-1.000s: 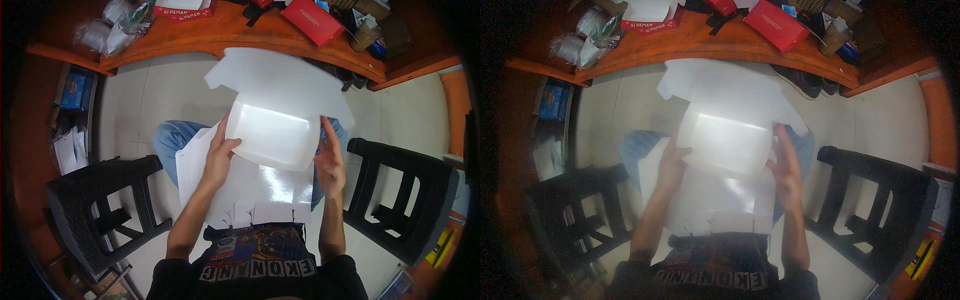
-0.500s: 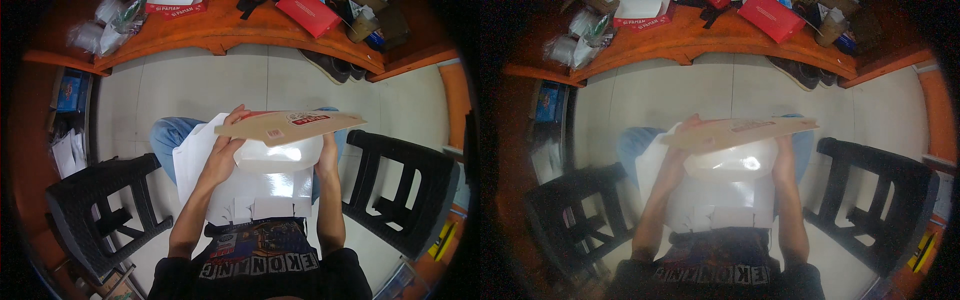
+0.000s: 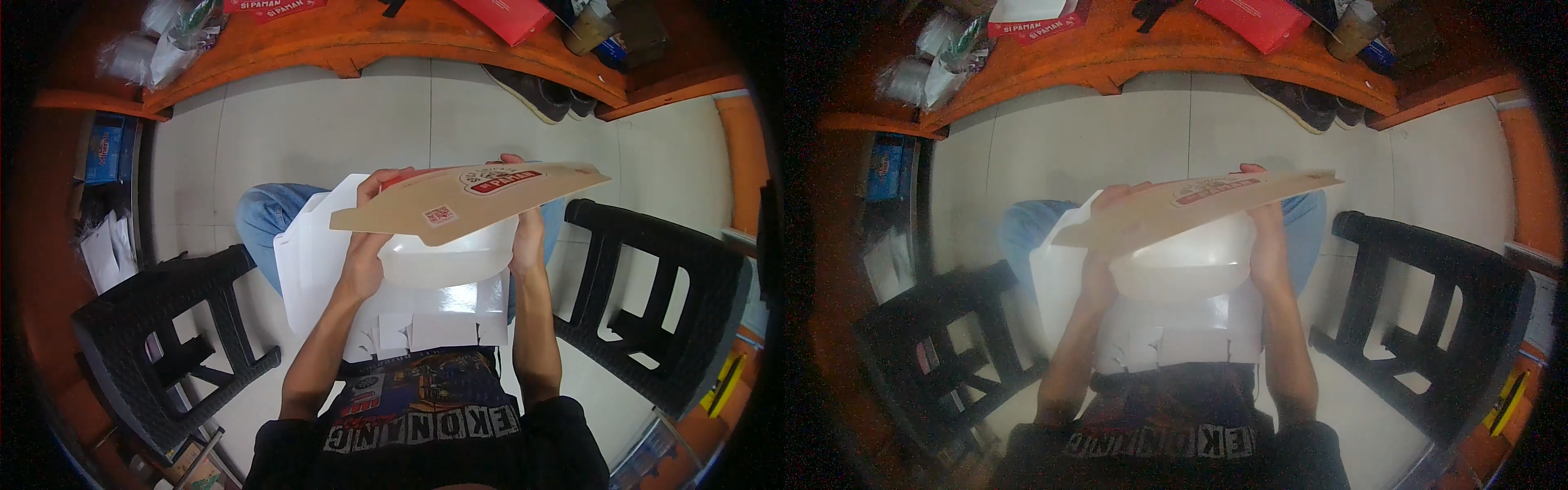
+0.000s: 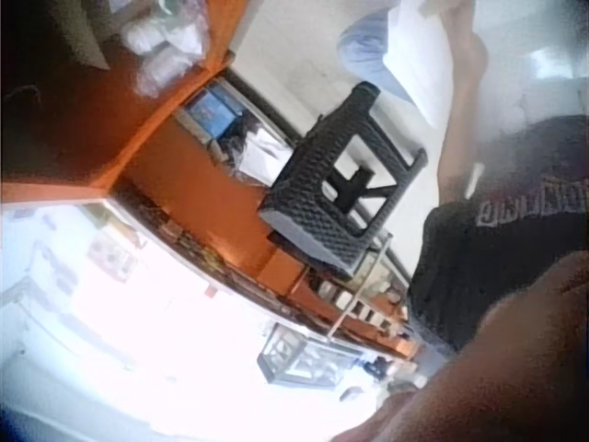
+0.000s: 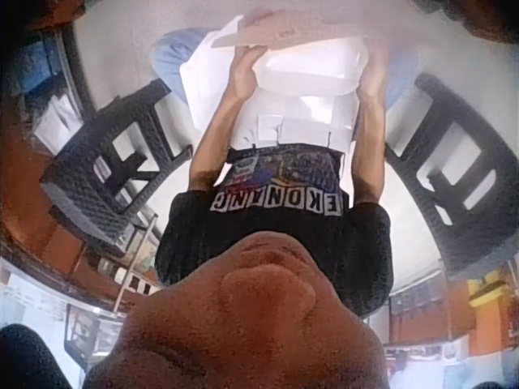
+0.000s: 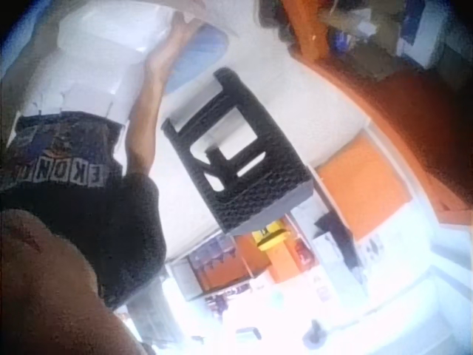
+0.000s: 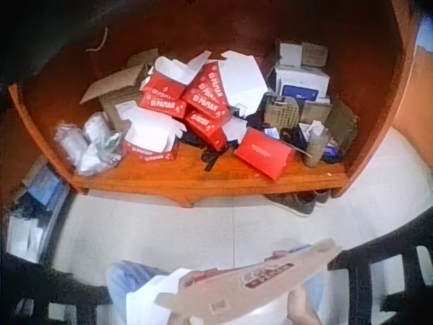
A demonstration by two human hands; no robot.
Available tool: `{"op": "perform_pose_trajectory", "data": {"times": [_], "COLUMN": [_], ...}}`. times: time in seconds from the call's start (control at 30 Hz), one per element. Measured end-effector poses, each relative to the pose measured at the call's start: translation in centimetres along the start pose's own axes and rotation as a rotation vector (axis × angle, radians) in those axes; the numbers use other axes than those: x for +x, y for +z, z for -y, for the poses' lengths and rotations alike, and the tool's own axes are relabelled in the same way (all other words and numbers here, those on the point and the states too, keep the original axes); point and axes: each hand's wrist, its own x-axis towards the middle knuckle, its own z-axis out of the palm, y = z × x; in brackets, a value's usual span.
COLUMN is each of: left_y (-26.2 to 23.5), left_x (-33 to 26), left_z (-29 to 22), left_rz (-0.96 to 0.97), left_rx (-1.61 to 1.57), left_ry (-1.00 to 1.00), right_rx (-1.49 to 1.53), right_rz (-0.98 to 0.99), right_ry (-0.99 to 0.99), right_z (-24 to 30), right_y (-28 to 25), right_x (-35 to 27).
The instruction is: The person sits cross-legged on the floor and assembles small white cardboard boxes by folding the flaps and inserting red rectangular inserts into them. The person repeatedly picks up a flat white box, folds it into shape, places a red insert inside, and sets the completed box aside on a nearby table.
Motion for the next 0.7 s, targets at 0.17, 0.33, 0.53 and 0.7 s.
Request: {"op": "perform_pose_trajectory", "data": {"times": [0.17, 0.33, 0.53, 0.7], "left_y": [-0.6, -2.2, -1.8, -3.3], "left_x": [0.2, 1.2, 0.7, -1.5], "left_z": [1.0, 0.3, -1.7, 0.4], "left_rz": [-0.046, -0.292, -0.325, -0.021], "left_rx": [-0.093, -0.186, -0.279, -0.210], "left_ry": [0.037, 0.050, -0.288, -0.152], "right_rx": [-0.198, -0.114, -0.474, -0.176], "right_rz": [0.078, 0.261, 0.397, 0.162], "right_ry": [-0.206, -0.175, -0.416, -0.150], "right_z": [-0.9, 1.7, 1.6, 1.3], "right_y": [-0.2, -0.2, -0.4, 1.3], "right_x": [0.0, -1.1, -1.7, -2.3]}}
